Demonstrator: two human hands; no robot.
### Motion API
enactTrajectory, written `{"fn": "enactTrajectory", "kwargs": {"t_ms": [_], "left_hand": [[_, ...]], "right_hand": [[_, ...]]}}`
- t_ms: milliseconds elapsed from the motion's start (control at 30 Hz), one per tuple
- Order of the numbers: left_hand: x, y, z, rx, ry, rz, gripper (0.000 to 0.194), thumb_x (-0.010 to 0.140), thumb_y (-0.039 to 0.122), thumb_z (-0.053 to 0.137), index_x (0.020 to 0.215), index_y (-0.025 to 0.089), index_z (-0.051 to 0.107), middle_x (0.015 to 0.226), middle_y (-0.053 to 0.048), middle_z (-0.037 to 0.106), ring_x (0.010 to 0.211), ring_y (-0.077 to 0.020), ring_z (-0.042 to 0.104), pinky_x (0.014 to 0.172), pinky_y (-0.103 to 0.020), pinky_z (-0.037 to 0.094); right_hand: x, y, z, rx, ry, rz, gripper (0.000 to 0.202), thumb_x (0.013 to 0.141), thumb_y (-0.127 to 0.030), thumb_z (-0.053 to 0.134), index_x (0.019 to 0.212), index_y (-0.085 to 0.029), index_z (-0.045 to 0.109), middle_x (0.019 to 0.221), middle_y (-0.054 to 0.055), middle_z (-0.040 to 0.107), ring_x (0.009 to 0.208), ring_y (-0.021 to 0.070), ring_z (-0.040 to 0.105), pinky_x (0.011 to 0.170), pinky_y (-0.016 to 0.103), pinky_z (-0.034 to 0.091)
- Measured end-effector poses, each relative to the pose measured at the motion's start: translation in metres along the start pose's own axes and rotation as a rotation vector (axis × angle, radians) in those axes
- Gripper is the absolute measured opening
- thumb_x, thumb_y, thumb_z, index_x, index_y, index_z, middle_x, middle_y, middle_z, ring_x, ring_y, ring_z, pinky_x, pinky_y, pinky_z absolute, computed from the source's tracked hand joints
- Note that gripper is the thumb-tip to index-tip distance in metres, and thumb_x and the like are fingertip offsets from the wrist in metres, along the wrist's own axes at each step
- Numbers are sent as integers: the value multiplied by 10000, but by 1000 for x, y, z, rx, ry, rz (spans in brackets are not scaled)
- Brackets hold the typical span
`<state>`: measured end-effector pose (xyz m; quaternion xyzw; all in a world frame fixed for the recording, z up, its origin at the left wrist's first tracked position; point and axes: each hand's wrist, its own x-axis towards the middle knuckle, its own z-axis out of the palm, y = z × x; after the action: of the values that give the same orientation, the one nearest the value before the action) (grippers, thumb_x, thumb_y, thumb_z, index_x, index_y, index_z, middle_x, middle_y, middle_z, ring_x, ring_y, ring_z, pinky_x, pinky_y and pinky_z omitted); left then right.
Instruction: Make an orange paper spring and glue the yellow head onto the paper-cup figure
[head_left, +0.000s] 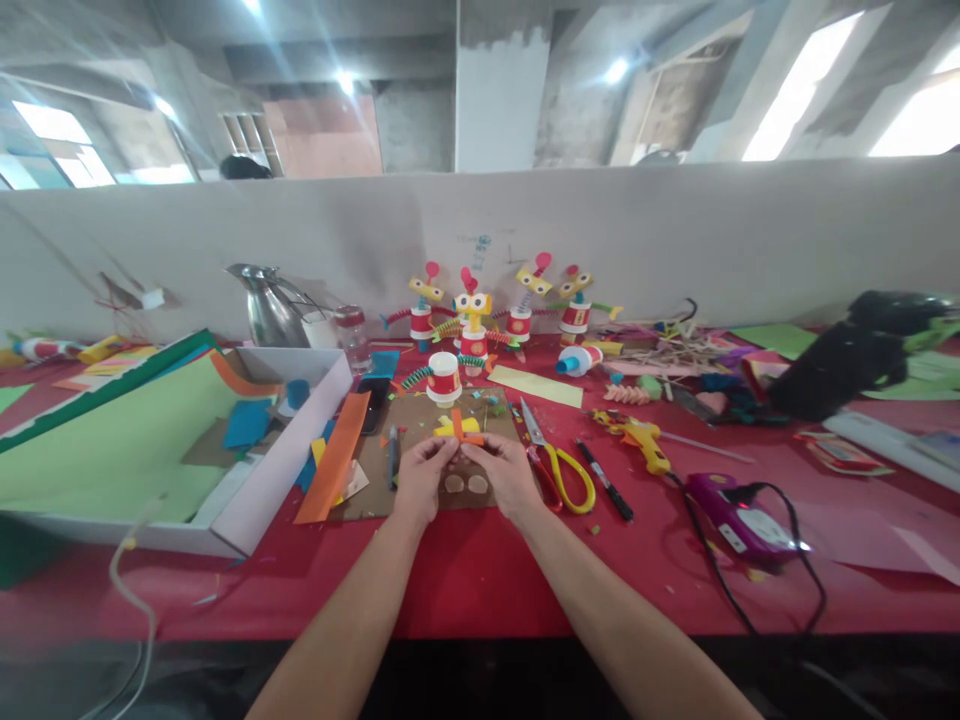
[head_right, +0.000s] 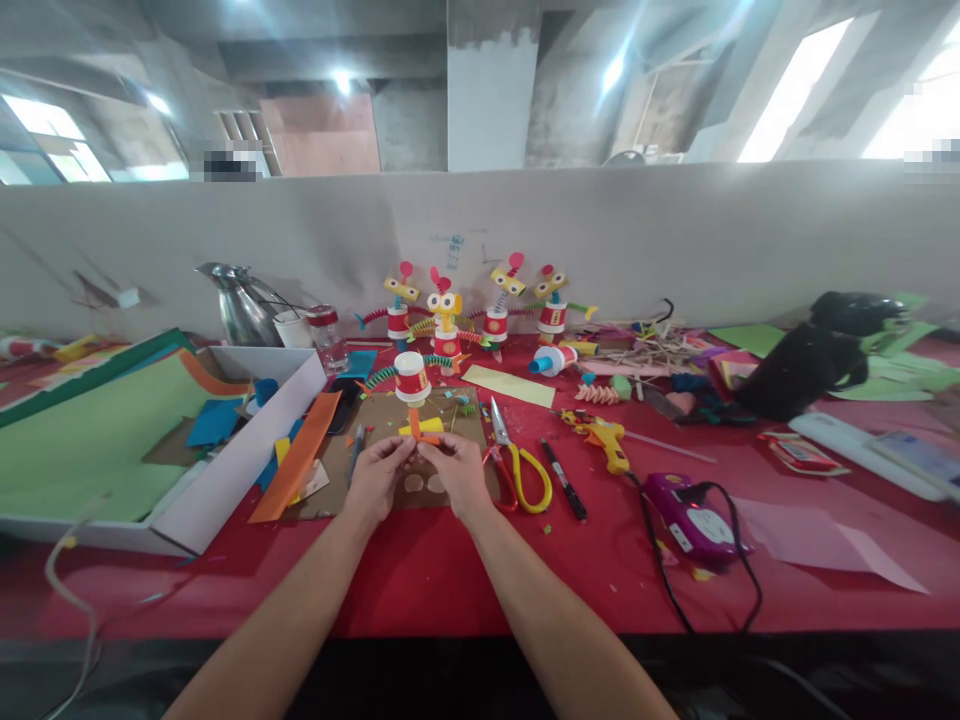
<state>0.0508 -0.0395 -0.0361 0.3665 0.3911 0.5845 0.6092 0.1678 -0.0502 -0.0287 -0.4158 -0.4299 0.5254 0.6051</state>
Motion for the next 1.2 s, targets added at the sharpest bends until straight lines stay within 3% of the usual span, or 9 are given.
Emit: {"fn": "enactTrajectory", "kwargs": {"t_ms": [333,500,767,900,1033,1200], "left_hand": [[0,7,-6,36,-10,-10,334,522,353,847,736,134,715,638,-9,645,559,-83,529,533,-195,388],[2,8,-10,127,-51,6,315,530,360,841,702,128,714,606,-7,628,559,-91,520,552,-204,390],[5,1,-8,55,-20,45,294,543,357,831,640,131,669,565,8,597,551,-84,504,567,-206,382],[3,-2,-4,-14,25,60,279,560,350,822,673,150,664,591,25,607,559,-77,515,587,-207,400],[-1,3,0,-82,32,5,271,522,307,844,618,140,653,579,13,622,565,-95,560,612,-232,441],[-2,7,2,-159,30,-81,237,507,253,854,618,129,686,643,-21,682,611,-117,622,678,-257,488]], "right_hand": [[3,5,-4,-191,2,-126,174,623,-283,723,771,-193,719,765,29,718,682,183,637,674,308,499],[4,5,-4,-213,6,-174,152,613,-242,701,742,-200,631,701,9,677,666,175,635,637,288,499],[3,5,-2,-98,-31,-98,292,607,-334,781,823,-202,635,728,7,683,695,172,641,673,290,512],[0,5,0,-138,-44,-104,227,664,-393,747,777,-207,678,714,4,683,657,168,620,632,282,492],[-1,4,-2,-234,-1,-145,206,698,-382,714,628,-193,669,586,-20,611,573,140,543,563,259,426],[1,1,-3,-110,7,-66,165,669,-356,725,668,-192,710,627,-17,639,591,137,544,597,263,431]]}}
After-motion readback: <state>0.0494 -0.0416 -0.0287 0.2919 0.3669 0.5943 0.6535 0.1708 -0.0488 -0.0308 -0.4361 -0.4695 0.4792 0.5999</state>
